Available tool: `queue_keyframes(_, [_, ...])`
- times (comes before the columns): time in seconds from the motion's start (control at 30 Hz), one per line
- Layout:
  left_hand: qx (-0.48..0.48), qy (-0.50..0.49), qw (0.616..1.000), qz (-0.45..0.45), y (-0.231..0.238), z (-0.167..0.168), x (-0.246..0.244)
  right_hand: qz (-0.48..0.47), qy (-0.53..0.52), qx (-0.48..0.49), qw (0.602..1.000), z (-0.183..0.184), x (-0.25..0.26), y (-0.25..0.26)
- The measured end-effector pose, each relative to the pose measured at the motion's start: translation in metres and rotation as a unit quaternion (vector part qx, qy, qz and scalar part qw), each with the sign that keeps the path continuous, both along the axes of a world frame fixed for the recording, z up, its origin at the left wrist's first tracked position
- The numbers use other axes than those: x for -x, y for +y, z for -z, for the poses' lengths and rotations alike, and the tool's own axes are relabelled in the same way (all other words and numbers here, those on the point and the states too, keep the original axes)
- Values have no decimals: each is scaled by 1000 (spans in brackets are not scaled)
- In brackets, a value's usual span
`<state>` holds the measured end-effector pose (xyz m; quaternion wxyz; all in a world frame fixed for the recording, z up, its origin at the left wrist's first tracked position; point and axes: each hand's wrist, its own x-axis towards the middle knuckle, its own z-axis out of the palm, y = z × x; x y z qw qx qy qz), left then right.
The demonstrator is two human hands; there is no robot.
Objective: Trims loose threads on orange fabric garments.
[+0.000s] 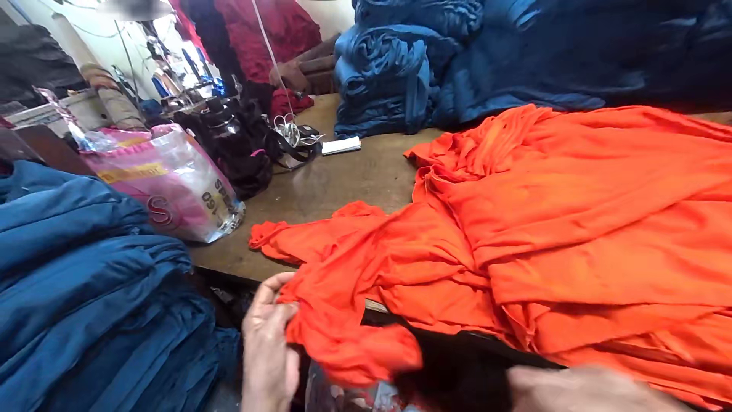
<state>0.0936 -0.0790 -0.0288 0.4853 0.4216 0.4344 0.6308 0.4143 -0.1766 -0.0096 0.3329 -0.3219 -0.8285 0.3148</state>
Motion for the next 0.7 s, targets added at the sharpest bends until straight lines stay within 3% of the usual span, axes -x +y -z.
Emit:
queue_keyframes(0.13, [-17, 0, 1000, -11, -12, -9, -3, 90, -47, -7, 995, -50, -29, 10])
queue_keyframes(0.33, [50, -88, 990, 94, -47, -8, -59, 127, 73, 69, 987, 21, 42, 6])
queue_keyframes(0.43, [56, -117, 983, 130, -55, -10, -63, 151, 107, 66, 981, 31, 69, 2])
queue_keyframes(0.5, [48, -113, 984, 130, -52, -9, -54, 141, 73, 42, 986, 25, 60, 1])
queue_keyframes(0.63, [62, -85, 989, 106, -46, -3, -22, 90, -79, 2, 993, -34, -11, -4])
queue_keyframes(0.7, [72, -64, 991, 91, -46, 1, -4, 204, -159, 24, 966, -96, -30, -14])
